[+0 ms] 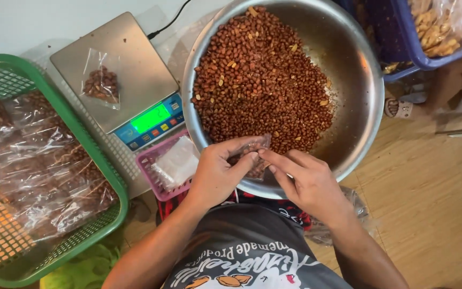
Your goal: A person is manually packing roasted peanuts into small plastic bags, weighing each bag on a digital scale, while another person seals the bags using a flame.
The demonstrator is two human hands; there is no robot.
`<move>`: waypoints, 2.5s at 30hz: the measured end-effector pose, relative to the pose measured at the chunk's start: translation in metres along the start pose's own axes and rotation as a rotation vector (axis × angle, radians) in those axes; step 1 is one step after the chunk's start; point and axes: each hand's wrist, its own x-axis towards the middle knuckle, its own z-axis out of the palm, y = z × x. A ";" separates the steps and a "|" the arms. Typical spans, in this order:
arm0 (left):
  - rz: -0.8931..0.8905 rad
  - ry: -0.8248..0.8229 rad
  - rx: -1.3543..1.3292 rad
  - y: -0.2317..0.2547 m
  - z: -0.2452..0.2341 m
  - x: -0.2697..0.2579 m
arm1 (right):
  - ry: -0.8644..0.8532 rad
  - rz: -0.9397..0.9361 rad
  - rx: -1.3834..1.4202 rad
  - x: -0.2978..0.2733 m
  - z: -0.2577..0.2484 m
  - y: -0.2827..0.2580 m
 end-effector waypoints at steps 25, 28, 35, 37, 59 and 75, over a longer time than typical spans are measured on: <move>0.008 0.042 -0.051 -0.022 -0.038 -0.009 | 0.056 0.064 -0.041 0.005 0.007 -0.006; 0.275 0.287 0.344 -0.053 -0.117 0.021 | 0.047 0.121 -0.071 -0.004 0.009 0.011; 0.188 0.333 0.924 -0.066 -0.288 0.134 | -0.037 0.238 -0.132 -0.010 0.011 0.017; 0.219 0.371 0.861 -0.065 -0.291 0.130 | -0.032 0.259 -0.146 -0.009 0.014 0.017; 0.006 -0.073 -0.209 -0.008 -0.027 0.002 | -0.146 0.000 -0.003 0.000 0.003 -0.006; -0.102 0.003 -0.010 -0.015 -0.006 0.001 | -0.068 0.020 -0.021 0.000 0.008 0.005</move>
